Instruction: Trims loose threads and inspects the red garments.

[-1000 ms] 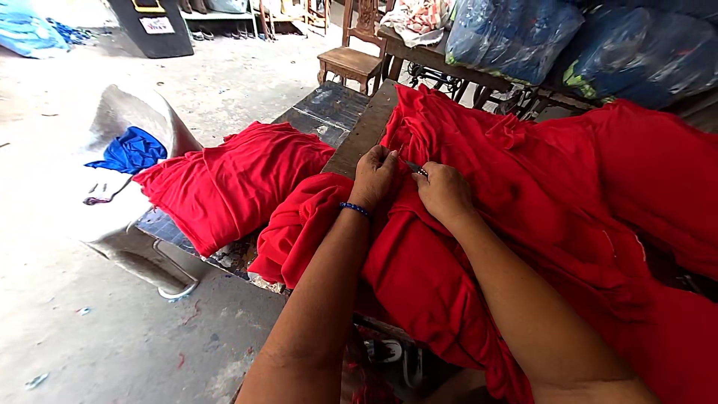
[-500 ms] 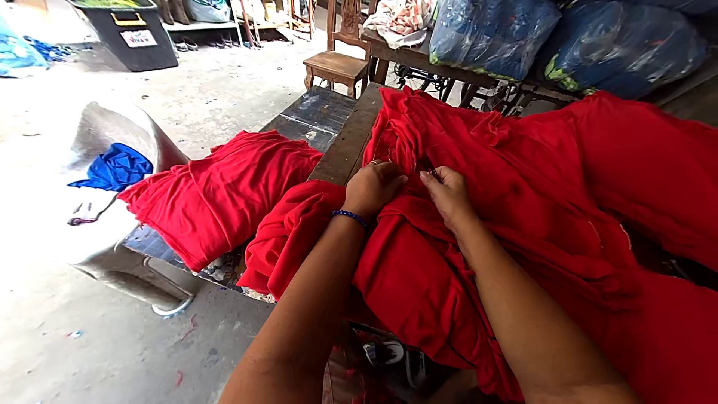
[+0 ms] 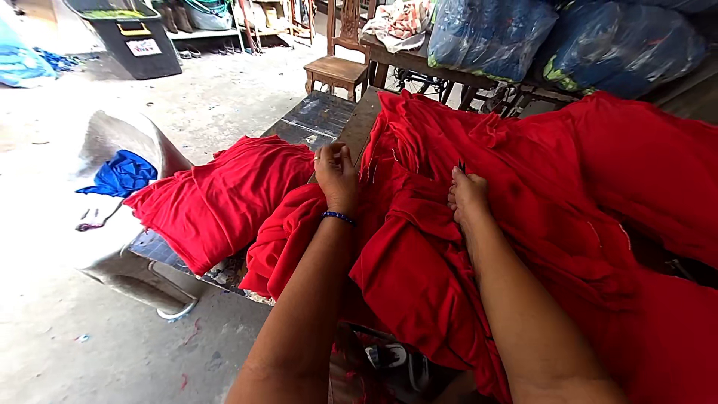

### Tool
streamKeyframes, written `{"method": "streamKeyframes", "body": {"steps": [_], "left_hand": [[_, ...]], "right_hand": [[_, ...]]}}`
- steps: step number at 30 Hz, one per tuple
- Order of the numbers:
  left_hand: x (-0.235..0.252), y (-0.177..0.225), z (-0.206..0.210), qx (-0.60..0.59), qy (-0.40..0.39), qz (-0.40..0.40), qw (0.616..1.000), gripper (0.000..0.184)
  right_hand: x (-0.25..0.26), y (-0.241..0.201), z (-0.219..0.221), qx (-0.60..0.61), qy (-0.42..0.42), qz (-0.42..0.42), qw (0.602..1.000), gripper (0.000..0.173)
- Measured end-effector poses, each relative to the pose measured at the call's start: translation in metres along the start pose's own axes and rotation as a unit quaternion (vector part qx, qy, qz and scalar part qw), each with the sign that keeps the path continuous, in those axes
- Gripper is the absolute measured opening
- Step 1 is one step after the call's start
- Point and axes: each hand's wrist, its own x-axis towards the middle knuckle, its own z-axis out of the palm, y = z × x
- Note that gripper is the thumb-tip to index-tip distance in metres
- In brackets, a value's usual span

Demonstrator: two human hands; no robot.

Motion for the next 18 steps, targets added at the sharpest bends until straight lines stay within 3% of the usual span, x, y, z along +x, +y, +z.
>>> {"method": "streamKeyframes", "body": {"steps": [3, 7, 9, 11, 14, 16, 18], "left_hand": [[0.013, 0.004, 0.002, 0.106, -0.176, 0.071, 0.976, 0.029], [0.032, -0.003, 0.030, 0.260, -0.360, 0.131, 0.886, 0.043], [0.037, -0.011, 0.042, 0.284, -0.390, 0.100, 0.870, 0.027], [0.044, -0.018, 0.044, 0.219, -0.347, 0.026, 0.911, 0.019], [0.054, -0.032, 0.028, 0.035, -0.185, -0.127, 0.974, 0.023], [0.060, -0.041, 0.016, -0.126, -0.032, -0.223, 0.966, 0.021], [0.066, -0.036, 0.002, -0.242, 0.097, -0.285, 0.922, 0.026]], "right_hand": [[-0.003, 0.001, -0.001, 0.010, -0.007, 0.000, 1.000, 0.029], [-0.005, 0.005, 0.000, -0.036, -0.025, -0.036, 0.998, 0.027], [-0.004, 0.004, -0.001, -0.027, -0.027, -0.034, 0.999, 0.027], [-0.003, 0.003, -0.003, 0.008, -0.033, -0.027, 0.999, 0.026], [-0.002, 0.000, -0.004, 0.035, -0.048, -0.008, 0.998, 0.025], [0.000, 0.002, -0.004, 0.034, -0.054, -0.006, 0.998, 0.025], [0.001, 0.002, -0.004, 0.031, -0.061, -0.009, 0.998, 0.026]]}}
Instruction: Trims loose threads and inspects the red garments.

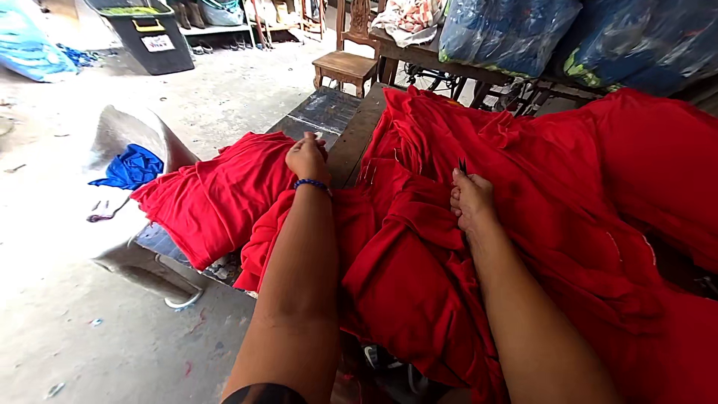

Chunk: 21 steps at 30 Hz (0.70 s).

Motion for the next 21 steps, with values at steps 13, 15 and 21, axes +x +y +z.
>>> {"method": "streamKeyframes", "body": {"steps": [13, 15, 21], "left_hand": [[-0.029, 0.027, -0.030, 0.590, -0.323, 0.157, 0.723, 0.028], [-0.022, 0.028, -0.032, 0.552, -0.229, 0.159, 0.786, 0.036], [-0.010, 0.013, -0.033, 0.309, -0.148, 0.285, 0.895, 0.055]], "right_hand": [[-0.003, 0.005, 0.000, 0.011, -0.016, -0.025, 0.999, 0.024], [-0.006, 0.004, -0.001, 0.059, -0.019, -0.074, 0.995, 0.022], [-0.070, -0.056, -0.072, 0.185, -0.025, -0.260, 0.947, 0.025]]}}
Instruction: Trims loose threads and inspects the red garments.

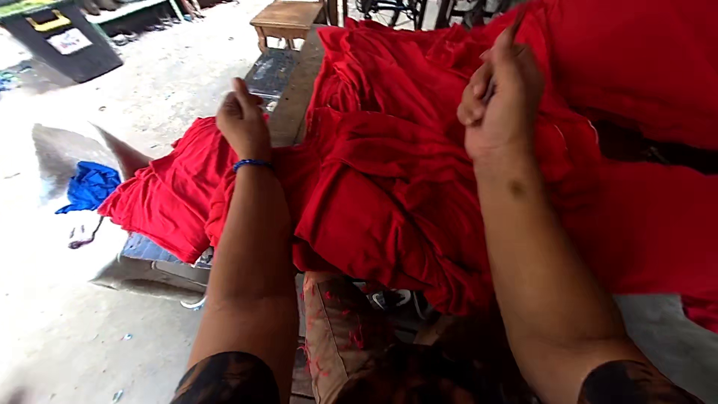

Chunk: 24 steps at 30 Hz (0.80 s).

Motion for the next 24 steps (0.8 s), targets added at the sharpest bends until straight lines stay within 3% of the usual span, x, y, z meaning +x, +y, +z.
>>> {"method": "streamKeyframes", "body": {"steps": [3, 6, 8, 10, 12, 16, 20, 21, 24], "left_hand": [[-0.002, 0.010, -0.010, -0.101, -0.017, 0.076, 0.992, 0.039], [-0.030, 0.072, -0.019, -0.135, -0.123, 0.152, 0.971, 0.020], [-0.070, 0.124, -0.030, -0.105, -0.216, 0.173, 0.955, 0.014], [-0.113, 0.169, -0.033, -0.039, -0.304, 0.188, 0.933, 0.020], [-0.149, 0.194, -0.020, 0.003, -0.365, 0.221, 0.904, 0.019], [-0.204, 0.233, 0.036, -0.003, -0.453, 0.314, 0.834, 0.017], [-0.249, 0.266, 0.116, -0.017, -0.500, 0.346, 0.794, 0.017], [-0.258, 0.273, 0.137, 0.004, -0.509, 0.336, 0.792, 0.021], [-0.274, 0.293, 0.197, 0.170, -0.533, 0.259, 0.787, 0.063]], "right_hand": [[-0.033, -0.054, -0.063, -0.033, -0.009, -0.083, 0.996, 0.026], [-0.073, -0.078, -0.138, -0.119, 0.060, -0.103, 0.986, 0.024], [-0.100, -0.073, -0.175, -0.132, 0.112, -0.060, 0.983, 0.026], [-0.122, -0.056, -0.195, -0.103, 0.155, -0.011, 0.982, 0.027], [-0.134, -0.037, -0.207, -0.042, 0.190, 0.019, 0.981, 0.032], [-0.143, -0.027, -0.218, 0.114, 0.225, -0.008, 0.968, 0.044], [-0.144, -0.023, -0.219, 0.116, 0.234, -0.025, 0.965, 0.040], [-0.145, -0.024, -0.217, 0.112, 0.239, -0.018, 0.964, 0.039], [-0.144, -0.028, -0.216, 0.119, 0.246, -0.002, 0.962, 0.037]]}}
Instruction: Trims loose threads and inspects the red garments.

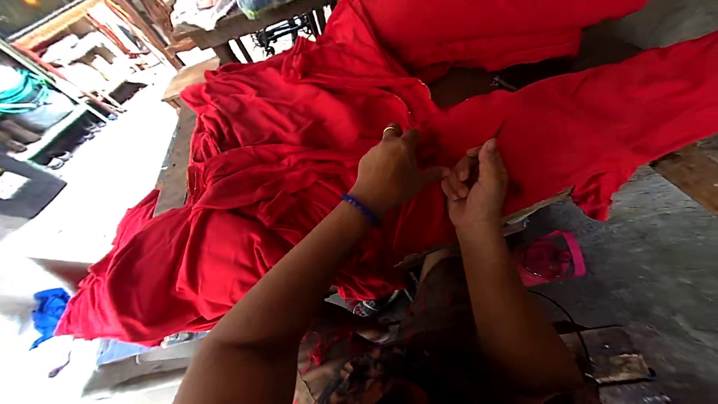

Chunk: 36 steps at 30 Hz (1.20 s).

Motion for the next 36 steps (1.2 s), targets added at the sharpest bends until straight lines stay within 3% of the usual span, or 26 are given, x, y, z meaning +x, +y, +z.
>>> {"method": "streamKeyframes", "body": {"steps": [1, 2, 3, 5, 6, 9, 13, 17, 20, 23, 29, 33, 36], "left_hand": [[0.017, 0.002, 0.005, 0.023, -0.025, -0.034, 0.999, 0.066], [0.029, -0.002, 0.010, 0.021, -0.033, -0.042, 0.998, 0.055], [0.037, -0.010, 0.011, -0.009, -0.015, -0.033, 0.999, 0.038], [0.033, -0.023, -0.002, -0.125, 0.060, -0.019, 0.990, 0.023], [0.020, -0.027, -0.015, -0.224, 0.103, -0.030, 0.969, 0.021], [-0.059, -0.036, -0.054, -0.493, 0.233, -0.097, 0.833, 0.007], [-0.185, -0.060, -0.040, -0.544, 0.344, -0.193, 0.741, 0.013], [-0.243, -0.068, 0.003, -0.581, 0.352, -0.290, 0.674, 0.013], [-0.261, -0.067, 0.014, -0.566, 0.346, -0.298, 0.686, 0.009], [-0.272, -0.071, 0.017, -0.483, 0.390, -0.247, 0.744, 0.007], [-0.254, -0.085, 0.004, -0.284, 0.476, -0.113, 0.825, 0.016], [-0.228, -0.096, 0.001, -0.148, 0.466, -0.097, 0.867, 0.022], [-0.221, -0.101, 0.003, -0.148, 0.450, -0.123, 0.872, 0.012]], "right_hand": [[0.001, 0.000, 0.000, 0.000, 0.002, 0.007, 1.000, 0.035], [0.001, 0.000, 0.000, -0.001, 0.005, 0.014, 1.000, 0.034], [0.002, -0.001, 0.001, -0.001, 0.007, 0.022, 1.000, 0.032], [0.004, -0.003, 0.002, 0.003, 0.016, 0.039, 0.999, 0.030], [0.004, -0.004, 0.002, 0.002, 0.019, 0.044, 0.999, 0.030], [0.004, -0.003, -0.002, -0.013, 0.000, 0.027, 1.000, 0.028], [-0.001, -0.006, 0.003, -0.113, -0.033, 0.027, 0.993, 0.029], [-0.039, -0.013, 0.048, -0.149, -0.139, -0.008, 0.979, 0.017], [-0.083, -0.003, 0.076, -0.161, -0.270, -0.022, 0.949, 0.018], [-0.110, 0.016, 0.090, -0.185, -0.349, -0.039, 0.918, 0.018], [-0.131, 0.030, 0.106, -0.201, -0.380, -0.041, 0.902, 0.015], [-0.136, 0.026, 0.106, -0.209, -0.416, -0.013, 0.885, 0.011], [-0.136, 0.023, 0.105, -0.228, -0.435, -0.002, 0.871, 0.009]]}}
